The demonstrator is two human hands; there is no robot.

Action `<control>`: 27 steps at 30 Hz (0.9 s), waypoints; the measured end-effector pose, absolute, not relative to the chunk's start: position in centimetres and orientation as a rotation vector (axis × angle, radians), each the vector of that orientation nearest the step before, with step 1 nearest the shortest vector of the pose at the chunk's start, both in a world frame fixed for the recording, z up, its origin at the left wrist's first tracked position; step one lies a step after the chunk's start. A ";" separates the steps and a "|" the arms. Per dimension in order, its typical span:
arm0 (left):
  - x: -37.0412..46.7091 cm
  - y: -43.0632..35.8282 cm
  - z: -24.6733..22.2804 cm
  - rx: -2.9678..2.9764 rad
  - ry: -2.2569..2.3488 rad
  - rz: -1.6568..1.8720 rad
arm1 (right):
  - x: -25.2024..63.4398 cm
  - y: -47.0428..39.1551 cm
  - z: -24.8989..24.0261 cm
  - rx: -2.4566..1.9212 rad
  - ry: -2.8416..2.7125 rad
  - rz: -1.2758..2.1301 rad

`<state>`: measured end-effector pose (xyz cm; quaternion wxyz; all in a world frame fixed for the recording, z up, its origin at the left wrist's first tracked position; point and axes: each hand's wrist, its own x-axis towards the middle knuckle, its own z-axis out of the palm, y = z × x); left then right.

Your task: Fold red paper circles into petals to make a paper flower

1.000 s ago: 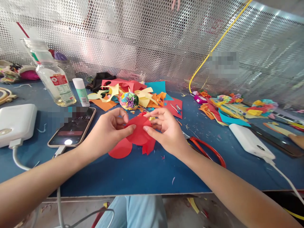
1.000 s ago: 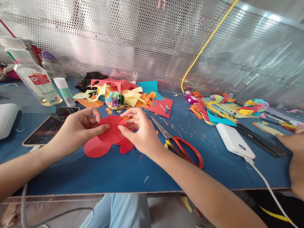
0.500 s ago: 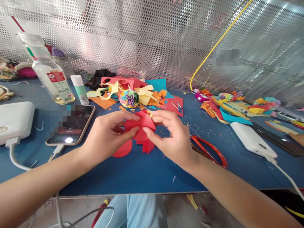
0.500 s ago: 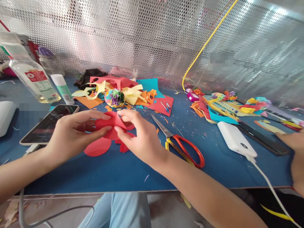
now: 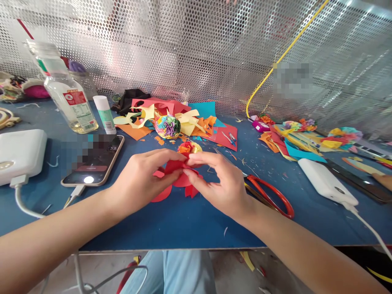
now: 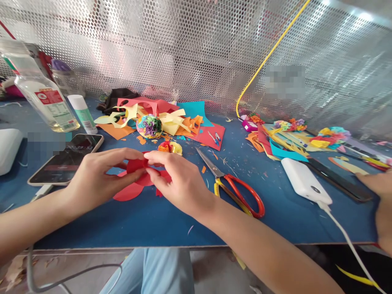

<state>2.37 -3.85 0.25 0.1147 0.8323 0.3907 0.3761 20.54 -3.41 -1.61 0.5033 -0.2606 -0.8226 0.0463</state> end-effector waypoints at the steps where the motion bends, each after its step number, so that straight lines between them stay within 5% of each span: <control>1: 2.4 -3.8 0.2 2.435 1.161 1.107 | 20.5 -3.3 -1.6 -0.650 -1.956 0.164; 11: 2.6 -3.6 0.1 2.068 1.204 1.233 | 20.4 -2.5 -1.7 -0.821 -1.758 0.734; 27: 2.5 -3.7 0.5 2.259 1.192 1.107 | 20.6 -3.2 -1.8 -0.721 -1.952 0.232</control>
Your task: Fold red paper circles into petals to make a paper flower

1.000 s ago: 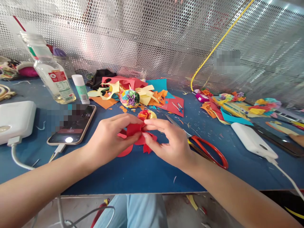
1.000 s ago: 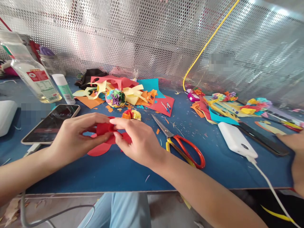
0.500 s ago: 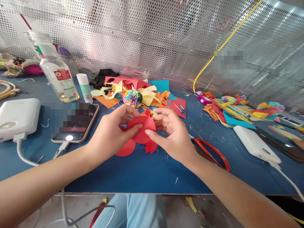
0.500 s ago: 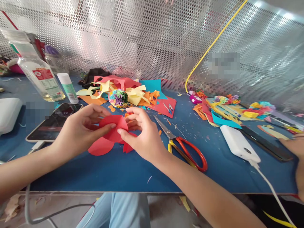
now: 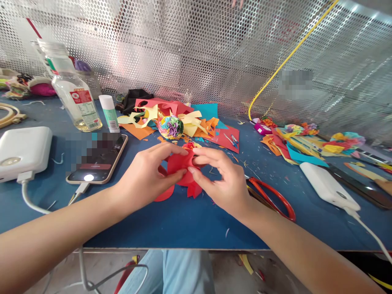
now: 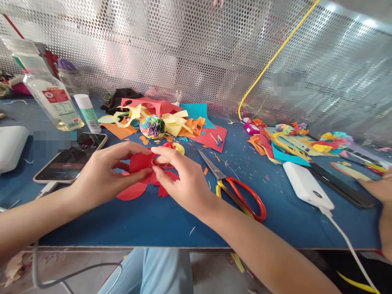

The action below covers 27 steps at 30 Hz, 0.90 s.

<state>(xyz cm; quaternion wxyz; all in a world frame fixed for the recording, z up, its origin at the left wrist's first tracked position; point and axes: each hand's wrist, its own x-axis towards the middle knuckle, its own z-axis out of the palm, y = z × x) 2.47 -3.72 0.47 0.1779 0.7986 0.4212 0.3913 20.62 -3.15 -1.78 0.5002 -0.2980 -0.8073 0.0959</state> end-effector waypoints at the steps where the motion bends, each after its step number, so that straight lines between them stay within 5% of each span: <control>1: 2.5 -3.7 0.5 2.291 1.184 1.090 | 20.6 -3.2 -1.8 -0.699 -1.966 0.213; 8: 2.5 -3.8 0.1 2.317 1.162 1.081 | 20.7 -2.8 -1.7 -0.667 -1.933 0.116; 27: 2.6 -3.3 0.6 1.917 1.171 1.009 | 20.6 -3.0 -1.3 -0.810 -1.893 0.597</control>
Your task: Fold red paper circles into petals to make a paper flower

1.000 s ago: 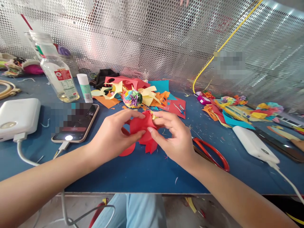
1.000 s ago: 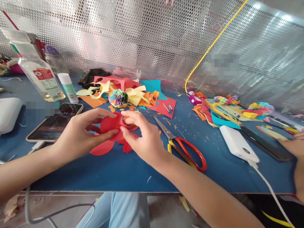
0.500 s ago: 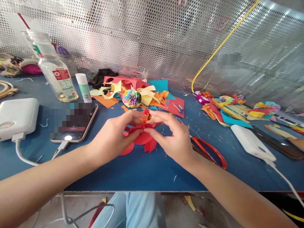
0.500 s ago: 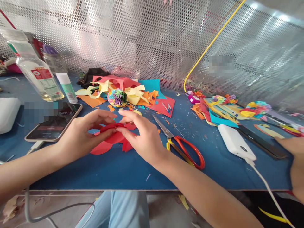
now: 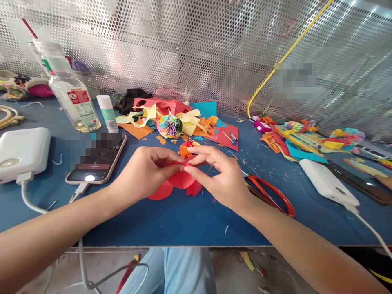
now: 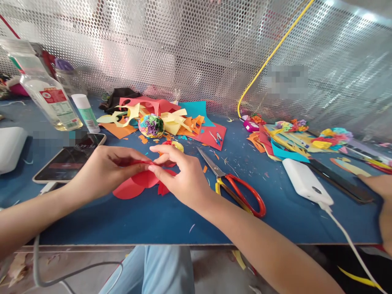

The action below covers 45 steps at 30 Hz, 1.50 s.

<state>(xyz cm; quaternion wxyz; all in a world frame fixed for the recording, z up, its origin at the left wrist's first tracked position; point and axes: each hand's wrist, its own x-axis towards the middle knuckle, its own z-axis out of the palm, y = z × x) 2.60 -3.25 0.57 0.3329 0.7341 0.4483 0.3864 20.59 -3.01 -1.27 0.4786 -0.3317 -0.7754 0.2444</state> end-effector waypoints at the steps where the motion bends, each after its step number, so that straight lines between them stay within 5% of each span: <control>1: 2.6 -3.2 0.6 1.894 1.181 1.038 | 20.6 -3.0 -1.2 -0.796 -1.865 0.648; 16: 2.6 -2.3 0.5 1.419 1.014 1.182 | 20.7 -1.7 -1.5 -0.845 -1.677 1.364; 36: 2.3 -2.8 0.6 2.024 1.099 1.084 | 20.9 -2.2 -1.0 -0.885 -1.973 0.410; 45: 2.3 -2.8 0.6 2.113 1.106 1.088 | 21.1 -2.4 -0.8 -0.906 -1.957 0.529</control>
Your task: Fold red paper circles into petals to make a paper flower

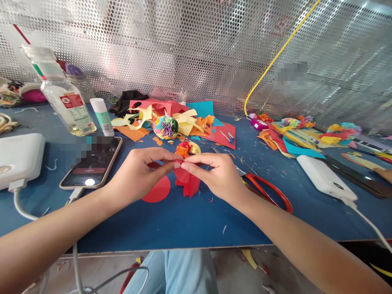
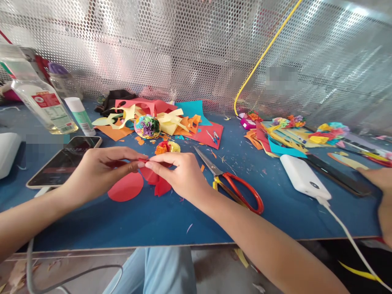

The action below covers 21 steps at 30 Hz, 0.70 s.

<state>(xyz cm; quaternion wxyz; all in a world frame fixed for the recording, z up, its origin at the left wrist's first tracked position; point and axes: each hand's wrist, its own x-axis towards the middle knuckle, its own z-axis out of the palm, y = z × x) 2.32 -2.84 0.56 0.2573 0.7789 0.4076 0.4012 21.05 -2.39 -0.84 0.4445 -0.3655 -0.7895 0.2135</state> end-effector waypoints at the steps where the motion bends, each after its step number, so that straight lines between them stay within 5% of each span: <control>1: 2.4 -2.9 0.6 2.102 1.106 1.074 | 21.1 -2.4 -0.8 -0.894 -1.958 0.502; 11: 2.3 -2.8 0.6 2.071 1.048 1.066 | 21.2 -2.3 -0.9 -0.825 -2.034 0.235; 21: 2.3 -3.3 0.3 2.276 1.148 1.242 | 21.0 -2.7 -0.6 -0.971 -1.888 0.682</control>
